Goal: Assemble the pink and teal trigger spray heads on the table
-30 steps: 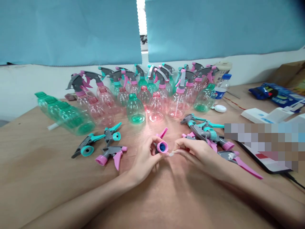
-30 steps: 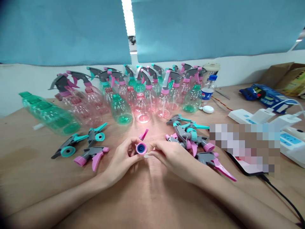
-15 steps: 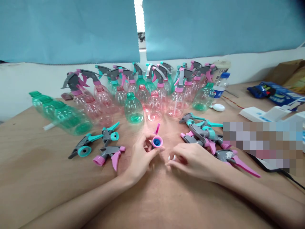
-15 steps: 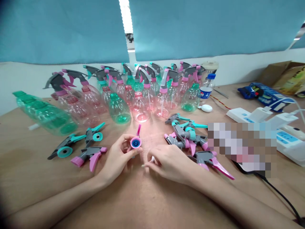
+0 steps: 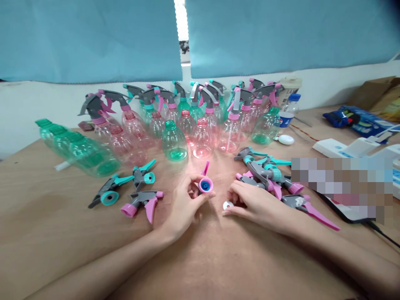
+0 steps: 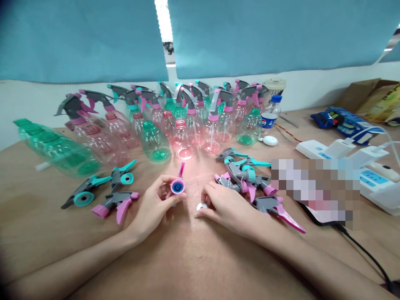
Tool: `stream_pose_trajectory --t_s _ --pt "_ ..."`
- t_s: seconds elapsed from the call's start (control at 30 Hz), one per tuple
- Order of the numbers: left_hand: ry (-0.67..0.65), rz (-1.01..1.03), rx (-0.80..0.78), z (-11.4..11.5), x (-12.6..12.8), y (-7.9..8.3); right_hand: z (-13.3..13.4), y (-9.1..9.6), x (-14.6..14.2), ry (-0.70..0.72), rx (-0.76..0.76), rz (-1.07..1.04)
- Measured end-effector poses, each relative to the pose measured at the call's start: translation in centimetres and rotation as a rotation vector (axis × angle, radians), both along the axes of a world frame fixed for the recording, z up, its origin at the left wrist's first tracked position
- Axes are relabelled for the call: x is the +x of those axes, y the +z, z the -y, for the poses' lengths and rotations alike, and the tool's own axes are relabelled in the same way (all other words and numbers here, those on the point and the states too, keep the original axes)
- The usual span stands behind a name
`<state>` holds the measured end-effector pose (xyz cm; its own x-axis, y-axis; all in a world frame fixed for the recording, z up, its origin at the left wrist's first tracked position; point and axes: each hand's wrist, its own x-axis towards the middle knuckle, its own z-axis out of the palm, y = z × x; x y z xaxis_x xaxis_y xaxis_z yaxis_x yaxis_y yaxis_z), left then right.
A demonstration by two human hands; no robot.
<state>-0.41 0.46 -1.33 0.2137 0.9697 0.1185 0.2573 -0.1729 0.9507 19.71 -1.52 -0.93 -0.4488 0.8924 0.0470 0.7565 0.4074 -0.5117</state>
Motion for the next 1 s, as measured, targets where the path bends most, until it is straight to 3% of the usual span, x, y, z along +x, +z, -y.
stream_pose_trajectory --t_s 0.33,0.53,0.8,1.0 --pt "-0.012 -0.002 -0.01 0.0 0.1 0.1 -0.2 -0.1 -0.5 0.034 -0.065 -0.145" --pt "-0.052 -0.011 -0.021 0.2 0.0 -0.2 -0.1 0.9 -0.4 -0.062 -0.149 -0.378" --pt "-0.195 -0.11 -0.021 0.5 0.2 0.2 0.3 1.3 -0.6 -0.017 -0.245 -0.665" --pt "-0.227 -0.124 -0.011 0.7 0.3 0.4 0.3 1.2 -0.8 0.043 -0.354 -0.666"
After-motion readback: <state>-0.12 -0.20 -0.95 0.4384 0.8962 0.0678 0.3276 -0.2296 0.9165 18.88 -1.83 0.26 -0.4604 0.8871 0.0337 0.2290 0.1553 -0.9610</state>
